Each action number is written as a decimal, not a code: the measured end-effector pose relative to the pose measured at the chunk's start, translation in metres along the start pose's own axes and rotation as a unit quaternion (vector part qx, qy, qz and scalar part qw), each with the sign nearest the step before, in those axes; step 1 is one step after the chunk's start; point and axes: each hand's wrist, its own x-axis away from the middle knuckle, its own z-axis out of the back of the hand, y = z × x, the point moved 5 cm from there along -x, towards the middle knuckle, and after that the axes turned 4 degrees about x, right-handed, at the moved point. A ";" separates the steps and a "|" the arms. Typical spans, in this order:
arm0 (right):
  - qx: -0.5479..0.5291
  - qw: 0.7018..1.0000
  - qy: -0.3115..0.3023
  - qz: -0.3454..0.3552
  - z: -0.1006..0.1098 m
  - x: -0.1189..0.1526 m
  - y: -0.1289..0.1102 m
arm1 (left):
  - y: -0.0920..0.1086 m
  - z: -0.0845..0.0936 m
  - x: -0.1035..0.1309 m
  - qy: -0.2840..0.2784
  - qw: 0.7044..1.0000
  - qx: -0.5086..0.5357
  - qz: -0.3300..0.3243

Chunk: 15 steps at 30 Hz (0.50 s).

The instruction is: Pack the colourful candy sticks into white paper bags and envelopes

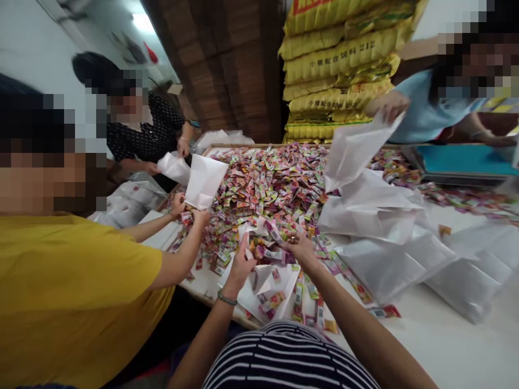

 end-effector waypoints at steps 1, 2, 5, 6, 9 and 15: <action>0.021 0.999 0.012 0.024 0.005 -0.002 -0.015 | 0.007 0.004 0.000 0.014 0.999 -0.030 -0.026; 0.052 0.997 0.019 0.048 0.010 -0.004 -0.030 | 0.013 0.006 -0.001 0.023 0.997 -0.058 -0.041; 0.116 0.988 0.027 0.102 0.022 -0.004 -0.074 | 0.026 0.009 -0.007 0.031 0.992 -0.111 -0.042; 0.112 0.987 0.033 0.114 0.026 -0.002 -0.088 | 0.031 0.009 -0.009 0.033 0.991 -0.121 -0.044; 0.079 0.983 0.057 0.157 0.039 0.009 -0.125 | 0.047 0.007 -0.012 0.038 0.988 -0.134 -0.059; 0.139 0.969 -0.011 0.205 0.019 0.018 -0.149 | 0.061 -0.009 -0.010 0.011 0.997 -0.055 -0.059</action>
